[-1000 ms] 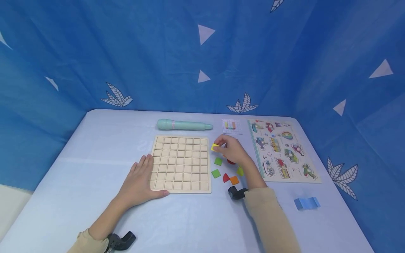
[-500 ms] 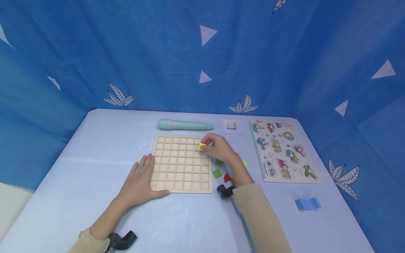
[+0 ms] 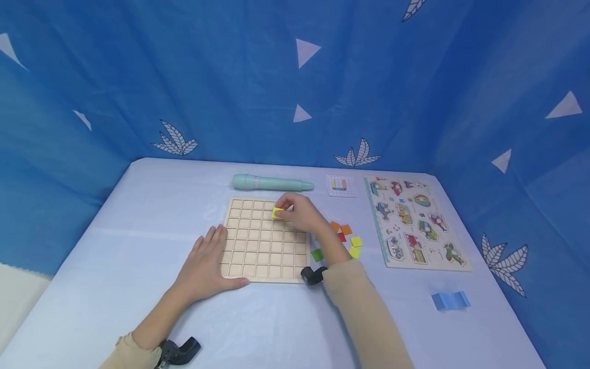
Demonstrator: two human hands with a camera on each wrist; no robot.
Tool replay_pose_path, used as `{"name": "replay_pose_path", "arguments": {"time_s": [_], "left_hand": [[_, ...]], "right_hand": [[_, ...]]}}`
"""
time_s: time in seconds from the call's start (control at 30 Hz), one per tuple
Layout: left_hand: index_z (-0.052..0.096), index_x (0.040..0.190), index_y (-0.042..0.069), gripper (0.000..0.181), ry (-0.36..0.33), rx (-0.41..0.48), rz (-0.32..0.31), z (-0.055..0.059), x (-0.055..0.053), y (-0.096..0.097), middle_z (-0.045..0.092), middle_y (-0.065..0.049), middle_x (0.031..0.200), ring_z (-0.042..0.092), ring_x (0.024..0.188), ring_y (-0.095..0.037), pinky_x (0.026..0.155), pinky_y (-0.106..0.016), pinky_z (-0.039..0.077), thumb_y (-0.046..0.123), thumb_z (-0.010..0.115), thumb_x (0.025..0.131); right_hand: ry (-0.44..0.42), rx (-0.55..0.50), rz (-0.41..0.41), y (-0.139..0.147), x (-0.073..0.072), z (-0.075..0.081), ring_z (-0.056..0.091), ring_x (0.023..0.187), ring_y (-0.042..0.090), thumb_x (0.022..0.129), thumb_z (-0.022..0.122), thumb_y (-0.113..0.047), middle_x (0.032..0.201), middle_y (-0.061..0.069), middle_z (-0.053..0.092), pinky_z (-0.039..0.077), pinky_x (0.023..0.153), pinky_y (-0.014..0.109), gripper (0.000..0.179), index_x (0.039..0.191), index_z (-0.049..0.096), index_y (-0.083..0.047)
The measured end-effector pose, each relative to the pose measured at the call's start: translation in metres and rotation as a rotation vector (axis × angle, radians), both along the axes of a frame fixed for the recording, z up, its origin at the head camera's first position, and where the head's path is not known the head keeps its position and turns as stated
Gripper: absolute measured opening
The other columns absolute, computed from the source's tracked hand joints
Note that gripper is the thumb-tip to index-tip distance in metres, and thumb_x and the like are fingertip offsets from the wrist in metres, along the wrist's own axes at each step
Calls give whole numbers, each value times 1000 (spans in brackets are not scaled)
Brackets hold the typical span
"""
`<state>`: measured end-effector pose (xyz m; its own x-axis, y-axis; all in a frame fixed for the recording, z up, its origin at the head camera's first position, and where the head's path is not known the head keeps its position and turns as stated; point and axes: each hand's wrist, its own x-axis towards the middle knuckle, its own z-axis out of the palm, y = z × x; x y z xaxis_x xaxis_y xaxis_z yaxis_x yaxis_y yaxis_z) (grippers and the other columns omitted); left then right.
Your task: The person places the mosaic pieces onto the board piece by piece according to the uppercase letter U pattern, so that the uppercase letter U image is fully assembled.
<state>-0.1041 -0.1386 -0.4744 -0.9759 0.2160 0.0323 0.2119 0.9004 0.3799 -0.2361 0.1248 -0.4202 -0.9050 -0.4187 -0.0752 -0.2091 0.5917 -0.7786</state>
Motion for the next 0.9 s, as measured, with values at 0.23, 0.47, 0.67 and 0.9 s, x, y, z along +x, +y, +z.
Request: {"name": "replay_pose_path", "arguments": {"time_s": [0.23,0.47,0.67,0.9], "left_hand": [[14,158,0,141,12,-2,-7,0,1,0,11,-16,167,8,156,-32,125,-54,12,93,57,61],[13,158,0,142,17,-13,-7,-1,1,0,11,-16,167,8,156,-32,125,-54,11,94,55,61],[12,158,0,141,11,-13,-6,-1,1,-1,10,-15,167,7,156,-31,125,-53,11,94,55,62],[13,158,0,142,16,-13,-8,-1,1,0,11,-15,167,8,156,-31,125,-53,11,95,55,61]], "right_hand": [[15,6,38,-24,-7,-7,56,75,18,93,71,-24,97,1,66,49,68,30,10,100,66,-17],[34,10,68,-50,-8,-13,60,86,15,93,71,-23,96,-2,66,50,73,30,10,100,66,-18],[47,14,76,-66,-9,-15,60,88,14,93,71,-23,95,-3,66,50,75,29,9,100,66,-18],[37,35,59,-75,-11,-15,60,88,14,93,70,-22,96,-1,65,50,77,29,11,101,66,-16]]}}
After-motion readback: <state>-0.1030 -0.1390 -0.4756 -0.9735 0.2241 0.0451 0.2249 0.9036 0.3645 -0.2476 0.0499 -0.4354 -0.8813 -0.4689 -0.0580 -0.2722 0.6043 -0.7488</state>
